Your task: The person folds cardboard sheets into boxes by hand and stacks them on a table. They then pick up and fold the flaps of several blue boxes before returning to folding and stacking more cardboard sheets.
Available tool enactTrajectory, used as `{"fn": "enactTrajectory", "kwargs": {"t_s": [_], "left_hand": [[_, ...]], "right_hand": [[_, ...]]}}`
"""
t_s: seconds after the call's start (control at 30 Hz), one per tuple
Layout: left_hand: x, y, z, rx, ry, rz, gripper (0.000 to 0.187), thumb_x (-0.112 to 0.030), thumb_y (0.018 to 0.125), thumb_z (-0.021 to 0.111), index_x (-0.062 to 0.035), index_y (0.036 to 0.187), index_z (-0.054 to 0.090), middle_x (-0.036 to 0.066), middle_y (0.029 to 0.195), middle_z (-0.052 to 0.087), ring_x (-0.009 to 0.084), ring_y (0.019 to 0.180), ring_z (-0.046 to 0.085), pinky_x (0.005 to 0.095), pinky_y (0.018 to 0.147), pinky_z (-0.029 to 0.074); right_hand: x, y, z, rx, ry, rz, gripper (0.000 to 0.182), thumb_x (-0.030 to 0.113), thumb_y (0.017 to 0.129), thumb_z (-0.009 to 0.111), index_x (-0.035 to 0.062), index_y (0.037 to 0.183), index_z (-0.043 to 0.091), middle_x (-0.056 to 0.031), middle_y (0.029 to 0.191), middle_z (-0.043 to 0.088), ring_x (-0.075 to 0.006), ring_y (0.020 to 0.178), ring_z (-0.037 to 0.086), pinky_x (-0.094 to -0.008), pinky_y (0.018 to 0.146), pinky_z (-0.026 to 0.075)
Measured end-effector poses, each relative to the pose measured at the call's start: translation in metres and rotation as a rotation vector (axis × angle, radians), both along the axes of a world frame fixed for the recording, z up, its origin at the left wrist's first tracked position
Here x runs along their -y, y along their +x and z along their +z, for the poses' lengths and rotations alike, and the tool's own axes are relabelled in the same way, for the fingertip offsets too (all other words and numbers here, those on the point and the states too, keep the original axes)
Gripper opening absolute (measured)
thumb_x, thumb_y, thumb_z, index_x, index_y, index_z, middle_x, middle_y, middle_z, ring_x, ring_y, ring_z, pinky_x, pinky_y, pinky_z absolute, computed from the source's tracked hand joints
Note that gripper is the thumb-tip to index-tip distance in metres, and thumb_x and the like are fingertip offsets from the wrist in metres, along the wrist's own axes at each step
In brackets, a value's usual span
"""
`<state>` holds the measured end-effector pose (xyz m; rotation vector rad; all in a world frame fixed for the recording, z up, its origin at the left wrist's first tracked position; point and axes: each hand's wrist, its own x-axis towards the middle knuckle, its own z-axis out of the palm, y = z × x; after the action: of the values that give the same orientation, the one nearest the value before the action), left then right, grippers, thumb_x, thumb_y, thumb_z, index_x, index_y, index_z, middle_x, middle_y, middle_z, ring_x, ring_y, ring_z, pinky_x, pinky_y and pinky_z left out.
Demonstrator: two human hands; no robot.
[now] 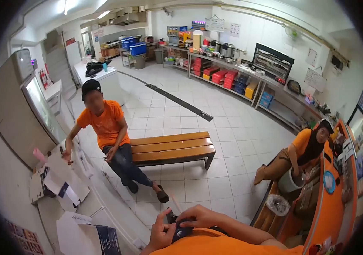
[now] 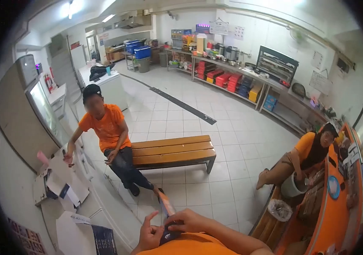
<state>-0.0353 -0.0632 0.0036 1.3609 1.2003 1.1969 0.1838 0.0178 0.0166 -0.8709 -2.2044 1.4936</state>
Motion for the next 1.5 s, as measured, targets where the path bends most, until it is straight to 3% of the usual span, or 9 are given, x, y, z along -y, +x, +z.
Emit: {"fn": "enactTrajectory", "kwargs": {"t_s": [0.1,0.27,0.33,0.47,0.73,0.8,0.87,1.0,1.5], "left_hand": [[0.0,-0.007,0.003,-0.017,-0.071,-0.077,0.047,-0.005,0.097,0.062,-0.0035,0.142,0.048,0.004,0.06,0.065,0.005,0.055,0.054,0.0242,0.053,0.04],[-0.024,-0.013,0.008,0.065,-0.162,-0.061,0.046,-0.005,0.097,0.063,-0.0032,0.141,0.05,0.007,0.072,0.07,0.0064,0.056,0.054,0.024,0.054,0.04],[-0.043,-0.027,-0.032,-0.317,0.393,0.141,0.049,-0.012,0.095,0.067,-0.0029,0.141,0.05,0.011,0.094,0.072,0.0111,0.069,0.061,0.0281,0.066,0.047],[-0.051,-0.026,-0.012,-0.276,0.416,0.59,0.065,-0.028,0.089,0.079,0.0,0.139,0.05,0.01,0.113,0.069,0.0212,0.105,0.065,0.0367,0.099,0.044],[-0.043,-0.047,-0.009,0.369,-0.28,-0.059,0.026,0.001,0.089,0.076,0.0051,0.112,0.065,0.007,0.093,0.073,0.0145,0.096,0.068,0.0281,0.087,0.053],[-0.048,-0.037,0.003,0.385,-0.239,-0.091,0.032,0.007,0.088,0.07,0.0035,0.118,0.062,0.009,0.101,0.071,0.0186,0.098,0.07,0.031,0.083,0.058],[-0.051,-0.028,0.01,0.578,-0.234,-0.04,0.052,0.016,0.083,0.061,0.0008,0.133,0.053,0.013,0.113,0.068,0.0245,0.1,0.071,0.0386,0.08,0.064],[-0.061,-0.021,0.006,0.745,-0.367,0.151,0.049,-0.001,0.087,0.054,0.0017,0.136,0.048,0.018,0.119,0.065,0.0309,0.099,0.072,0.0464,0.076,0.066],[-0.076,-0.033,0.027,1.054,-0.427,0.256,0.016,-0.023,0.109,0.051,-0.0142,0.121,0.055,0.003,0.103,0.07,0.0166,0.088,0.072,0.0309,0.068,0.059]], "right_hand": [[0.013,0.0,0.021,0.096,0.051,0.029,0.055,0.034,0.085,0.082,0.0113,0.132,0.064,-0.0179,0.12,0.069,-0.033,0.096,0.071,-0.0375,0.082,0.056],[0.014,-0.012,0.018,0.281,0.201,-0.081,0.062,0.03,0.081,0.086,0.0116,0.134,0.059,-0.0198,0.125,0.066,-0.0394,0.103,0.069,-0.0411,0.09,0.056],[0.011,-0.006,0.014,0.099,0.341,-0.23,0.063,0.025,0.079,0.088,0.0095,0.134,0.059,-0.0183,0.119,0.069,-0.0311,0.102,0.071,-0.0376,0.088,0.057],[0.0,0.015,-0.01,-0.436,0.119,-0.712,0.059,0.014,0.08,0.089,0.0018,0.128,0.058,-0.0082,0.099,0.07,-0.017,0.084,0.067,-0.0318,0.07,0.058],[-0.012,0.028,-0.057,-0.845,-0.912,-0.941,0.039,0.039,0.098,0.071,0.0068,0.118,0.058,-0.0022,0.085,0.061,-0.0114,0.063,0.055,-0.0266,0.055,0.043],[-0.007,0.001,-0.05,-0.868,-0.882,-0.987,0.042,0.034,0.096,0.074,0.0062,0.121,0.056,-0.0042,0.094,0.063,-0.0157,0.074,0.061,-0.0287,0.063,0.049],[-0.001,-0.025,-0.05,-0.568,0.013,-0.937,0.029,0.021,0.093,0.076,0.0084,0.109,0.057,-0.0064,0.109,0.058,-0.0168,0.093,0.061,-0.03,0.077,0.05],[0.005,-0.047,0.005,-0.178,0.667,-0.282,0.04,0.017,0.083,0.084,0.0104,0.112,0.057,-0.0142,0.137,0.054,-0.0289,0.126,0.055,-0.0397,0.101,0.046],[-0.017,-0.093,0.005,-0.654,0.619,-0.381,0.03,0.006,0.086,0.081,0.0028,0.105,0.057,-0.0213,0.119,0.066,-0.0416,0.124,0.062,-0.0487,0.1,0.051]]}}
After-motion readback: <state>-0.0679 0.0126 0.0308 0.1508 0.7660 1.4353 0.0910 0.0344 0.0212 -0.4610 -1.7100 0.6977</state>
